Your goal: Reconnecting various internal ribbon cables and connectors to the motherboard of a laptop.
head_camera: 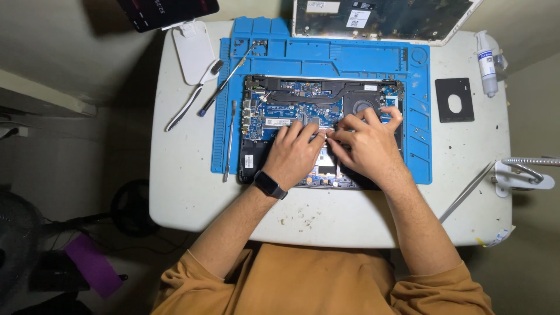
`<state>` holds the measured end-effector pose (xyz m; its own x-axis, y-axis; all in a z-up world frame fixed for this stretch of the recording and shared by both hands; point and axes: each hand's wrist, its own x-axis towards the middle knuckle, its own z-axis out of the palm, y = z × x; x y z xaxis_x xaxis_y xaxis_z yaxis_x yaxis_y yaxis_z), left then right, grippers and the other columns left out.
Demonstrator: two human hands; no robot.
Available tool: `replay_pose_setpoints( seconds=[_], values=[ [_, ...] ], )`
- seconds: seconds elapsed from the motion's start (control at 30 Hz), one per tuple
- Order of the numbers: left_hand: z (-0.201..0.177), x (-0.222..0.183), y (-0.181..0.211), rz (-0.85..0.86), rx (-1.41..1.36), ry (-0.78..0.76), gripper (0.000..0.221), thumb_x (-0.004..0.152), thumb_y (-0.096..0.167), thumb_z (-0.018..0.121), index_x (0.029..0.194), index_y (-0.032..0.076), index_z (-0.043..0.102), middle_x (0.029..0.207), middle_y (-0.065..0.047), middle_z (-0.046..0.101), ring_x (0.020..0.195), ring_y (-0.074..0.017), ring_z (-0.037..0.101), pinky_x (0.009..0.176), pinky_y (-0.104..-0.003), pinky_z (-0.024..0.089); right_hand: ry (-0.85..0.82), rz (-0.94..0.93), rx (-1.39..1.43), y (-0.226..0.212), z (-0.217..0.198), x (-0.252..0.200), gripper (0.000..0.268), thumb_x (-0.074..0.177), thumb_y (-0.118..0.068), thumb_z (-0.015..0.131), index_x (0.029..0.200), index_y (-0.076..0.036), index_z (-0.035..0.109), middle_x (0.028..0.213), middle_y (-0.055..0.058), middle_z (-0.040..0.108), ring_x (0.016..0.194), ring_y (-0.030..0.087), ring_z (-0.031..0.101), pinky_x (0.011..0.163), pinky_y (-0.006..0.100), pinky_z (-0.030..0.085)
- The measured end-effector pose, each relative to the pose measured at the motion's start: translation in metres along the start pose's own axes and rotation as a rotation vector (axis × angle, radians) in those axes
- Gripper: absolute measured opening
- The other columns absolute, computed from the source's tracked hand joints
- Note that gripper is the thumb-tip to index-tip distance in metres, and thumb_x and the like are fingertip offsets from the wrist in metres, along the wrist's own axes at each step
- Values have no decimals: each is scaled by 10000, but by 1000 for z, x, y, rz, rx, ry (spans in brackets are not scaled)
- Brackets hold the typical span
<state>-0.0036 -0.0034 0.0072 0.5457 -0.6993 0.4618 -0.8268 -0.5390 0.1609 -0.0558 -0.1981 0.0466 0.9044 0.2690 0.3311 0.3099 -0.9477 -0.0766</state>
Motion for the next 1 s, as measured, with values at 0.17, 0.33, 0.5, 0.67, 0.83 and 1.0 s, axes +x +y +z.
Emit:
replay_pose_setpoints(
  seconds=[0.17,0.33,0.5,0.67,0.83,1.0],
  values=[
    [-1,-2,4,0,7,78,232,1022,262,589,1064,101,752,1041,-97,641,928,-255,605,710,-384,432,10,48,144,5,-14,-1,109,982,-264,701,1007,-194,781,1021,1,707,997,217,588,1009,540,233],
    [1,-5,-21,-25,-260,196,282,1057,257,561,1254,114,704,1147,-97,673,1062,-272,647,817,-395,504,185,156,471,15,-43,-9,153,973,-99,780,1125,-119,784,897,58,726,742,261,670,743,399,515],
    [-46,-12,-61,-429,-593,600,307,1013,-102,533,1242,39,681,1063,-163,771,953,-259,795,872,-341,683,314,310,362,20,-68,-45,151,1015,48,884,929,-5,773,867,88,726,752,150,611,710,267,479],
    [-54,-20,-72,-698,-859,823,146,853,-100,791,826,-18,673,721,-162,696,548,-189,686,447,-249,532,403,385,280,38,-50,-75,276,993,69,950,836,0,734,814,92,717,685,144,591,682,266,432],
    [-37,-36,-79,-593,-672,836,593,848,331,857,617,110,356,469,-31,447,448,-134,491,553,-313,423,455,517,254,55,-36,-89,548,947,62,968,648,-27,517,667,58,627,604,110,464,612,273,332],
    [-18,-48,-94,-350,-1020,863,661,1101,466,409,545,149,243,489,-7,189,413,-121,199,452,-244,199,428,660,395,87,-26,-81,699,1098,-77,741,483,-103,410,382,18,284,392,187,292,475,317,295]
  ],
)
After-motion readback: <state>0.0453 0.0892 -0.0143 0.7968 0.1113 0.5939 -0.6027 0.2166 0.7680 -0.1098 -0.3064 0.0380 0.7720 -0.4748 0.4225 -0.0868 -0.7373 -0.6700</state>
